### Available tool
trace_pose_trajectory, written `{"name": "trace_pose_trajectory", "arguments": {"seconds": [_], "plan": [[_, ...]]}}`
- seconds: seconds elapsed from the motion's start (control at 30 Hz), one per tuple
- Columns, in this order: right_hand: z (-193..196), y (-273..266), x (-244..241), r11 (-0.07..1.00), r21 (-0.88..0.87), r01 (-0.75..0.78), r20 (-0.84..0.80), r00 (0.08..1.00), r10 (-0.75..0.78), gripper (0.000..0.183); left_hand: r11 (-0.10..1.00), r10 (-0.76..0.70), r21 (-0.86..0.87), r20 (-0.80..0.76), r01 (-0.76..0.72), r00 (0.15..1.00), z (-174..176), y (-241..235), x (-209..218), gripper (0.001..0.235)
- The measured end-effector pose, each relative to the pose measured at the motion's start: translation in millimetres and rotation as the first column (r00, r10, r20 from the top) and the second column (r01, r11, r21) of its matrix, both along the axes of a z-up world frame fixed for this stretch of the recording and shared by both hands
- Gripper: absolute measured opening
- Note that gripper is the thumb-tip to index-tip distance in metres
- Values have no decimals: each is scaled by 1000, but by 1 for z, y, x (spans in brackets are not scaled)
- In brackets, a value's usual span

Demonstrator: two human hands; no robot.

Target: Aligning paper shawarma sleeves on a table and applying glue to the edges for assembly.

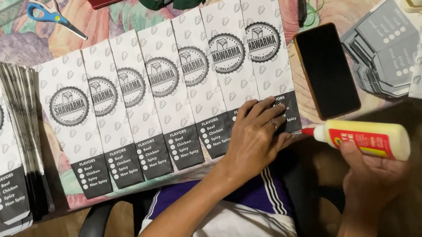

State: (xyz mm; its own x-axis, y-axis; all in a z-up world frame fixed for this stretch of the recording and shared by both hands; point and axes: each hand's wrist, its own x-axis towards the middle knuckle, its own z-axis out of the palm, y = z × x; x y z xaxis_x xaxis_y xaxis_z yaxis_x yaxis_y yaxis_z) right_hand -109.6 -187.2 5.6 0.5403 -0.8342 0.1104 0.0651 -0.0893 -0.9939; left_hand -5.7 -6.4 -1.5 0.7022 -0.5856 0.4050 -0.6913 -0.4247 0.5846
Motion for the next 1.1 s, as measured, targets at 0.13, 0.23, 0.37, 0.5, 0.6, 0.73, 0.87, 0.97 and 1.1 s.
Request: {"name": "trace_pose_trajectory", "arguments": {"seconds": [0.13,0.23,0.37,0.5,0.6,0.73,0.87,0.97,1.1], "plan": [[12,18,4,999,37,-15,-122,992,20,21,997,25,-69,-32,-27,999,0,-2,-1,24],[11,24,6,997,22,-70,-124,990,72,24,997,33,-73,-57,-37,998,2,-3,0,22],[18,37,6,974,-101,-201,-197,964,178,24,997,28,-66,-87,-34,996,-4,-2,1,45],[18,29,6,979,-93,-181,-243,958,154,26,1000,7,-19,-97,-9,995,3,1,4,45],[10,18,8,996,-16,-91,-145,986,88,24,999,29,-27,-48,-30,998,7,1,6,39],[16,30,10,995,8,-97,-95,991,98,27,999,12,-35,-65,-15,998,6,1,8,38],[12,41,7,975,9,-222,-151,964,221,30,999,-41,-6,-109,40,993,-3,4,9,47],[15,31,8,987,-32,-158,-187,971,149,28,998,-19,-58,-63,15,998,4,3,9,40],[8,9,5,998,-10,-66,-44,997,65,28,999,-25,-23,-50,24,998,6,5,12,39]]}}
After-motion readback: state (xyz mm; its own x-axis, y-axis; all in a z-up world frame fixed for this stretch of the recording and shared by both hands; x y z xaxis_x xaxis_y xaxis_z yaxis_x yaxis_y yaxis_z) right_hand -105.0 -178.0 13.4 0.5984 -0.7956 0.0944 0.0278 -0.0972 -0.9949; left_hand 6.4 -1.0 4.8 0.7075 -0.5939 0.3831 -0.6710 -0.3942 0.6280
